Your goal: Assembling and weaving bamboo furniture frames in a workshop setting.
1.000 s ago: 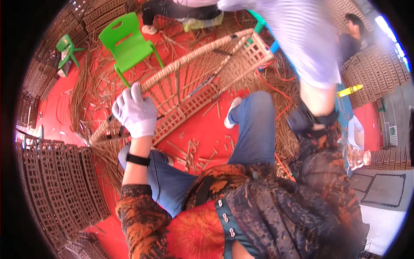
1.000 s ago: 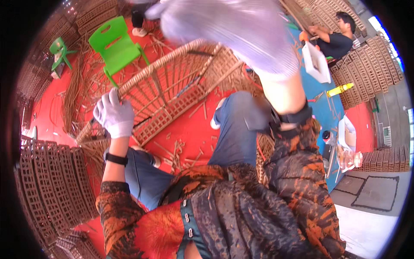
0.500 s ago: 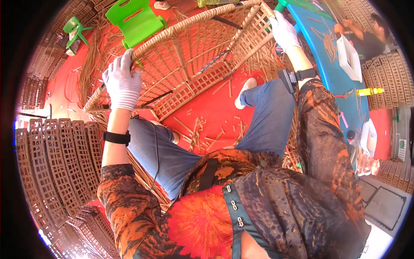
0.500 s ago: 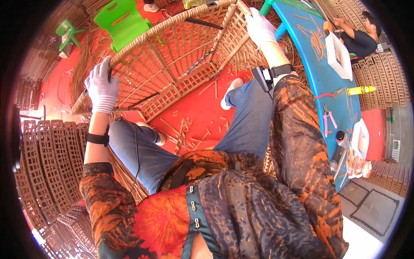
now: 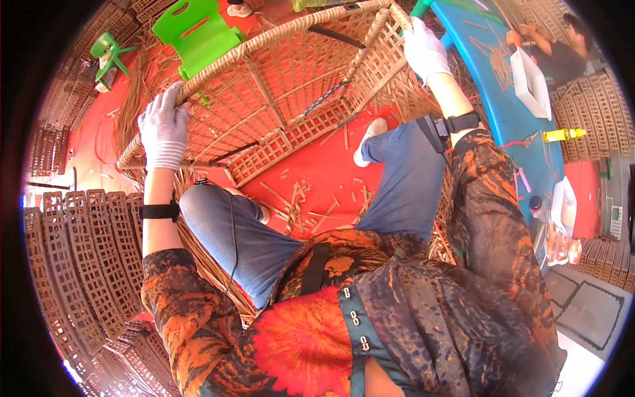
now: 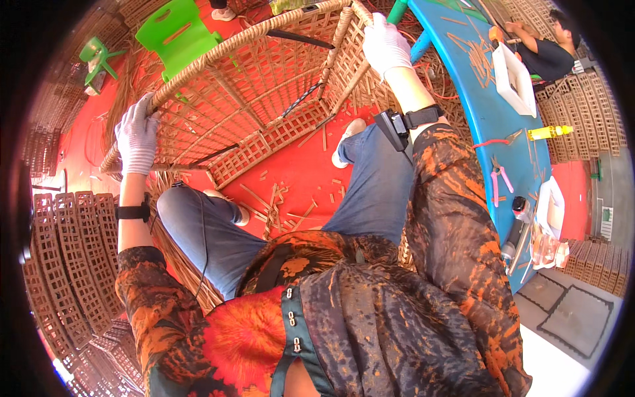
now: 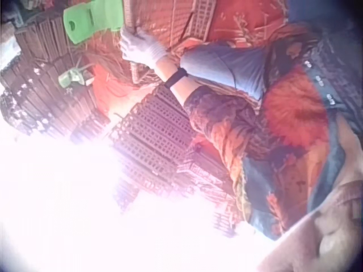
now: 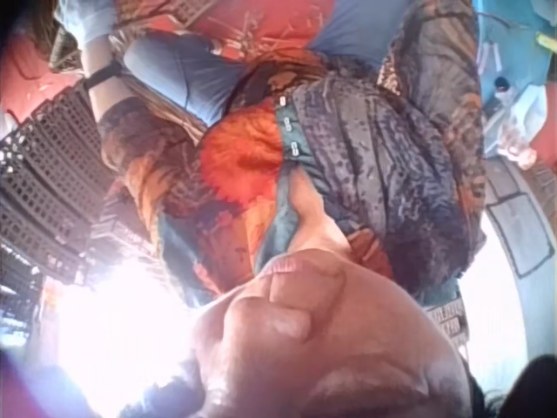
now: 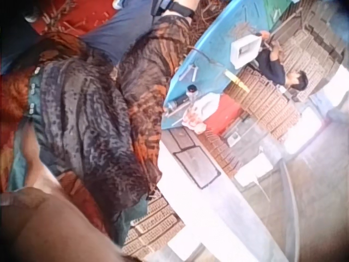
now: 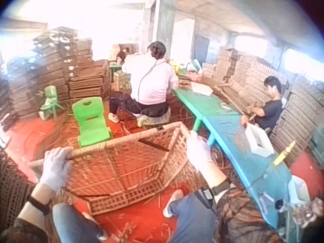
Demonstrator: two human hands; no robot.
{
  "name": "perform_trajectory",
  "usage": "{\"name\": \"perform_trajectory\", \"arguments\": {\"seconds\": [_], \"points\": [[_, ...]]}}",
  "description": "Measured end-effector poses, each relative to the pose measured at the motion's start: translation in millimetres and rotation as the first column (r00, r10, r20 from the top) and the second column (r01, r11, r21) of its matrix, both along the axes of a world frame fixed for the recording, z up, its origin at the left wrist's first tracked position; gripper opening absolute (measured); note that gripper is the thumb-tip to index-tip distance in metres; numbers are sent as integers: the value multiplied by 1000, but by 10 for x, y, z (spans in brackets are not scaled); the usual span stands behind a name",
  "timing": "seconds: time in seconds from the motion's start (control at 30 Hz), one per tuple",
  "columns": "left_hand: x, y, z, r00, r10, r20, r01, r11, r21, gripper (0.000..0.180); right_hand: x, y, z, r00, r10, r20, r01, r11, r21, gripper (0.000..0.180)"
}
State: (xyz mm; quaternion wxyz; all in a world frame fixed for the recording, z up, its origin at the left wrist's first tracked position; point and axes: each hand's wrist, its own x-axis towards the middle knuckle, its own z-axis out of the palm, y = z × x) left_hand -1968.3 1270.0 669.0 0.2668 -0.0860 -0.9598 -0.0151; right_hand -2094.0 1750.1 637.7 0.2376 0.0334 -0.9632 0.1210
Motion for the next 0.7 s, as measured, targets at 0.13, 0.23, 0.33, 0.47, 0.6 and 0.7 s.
{"name": "perform_trajectory", "arguments": {"seconds": [0.13,0.23,0.33,0.47,0.6,0.7], "points": [[-175,-143,-8,994,93,63,-91,995,-42,40,212,-148,133,990,-62,124,61,998,11,32],[-347,-322,-97,982,152,112,-144,986,-83,41,474,-251,177,987,-41,152,33,998,58,30],[-397,-325,-42,987,152,54,-143,979,-145,43,773,-329,277,977,-59,206,47,997,61,30],[-369,-391,-58,983,179,-40,-183,971,-154,44,1065,-482,281,976,-71,205,65,997,35,35],[-293,-343,98,969,248,20,-239,949,-208,46,1201,-500,274,979,-95,183,93,996,17,45],[-368,75,173,999,-14,45,17,997,-70,49,1223,-184,202,988,139,64,-146,738,659,18]]}}
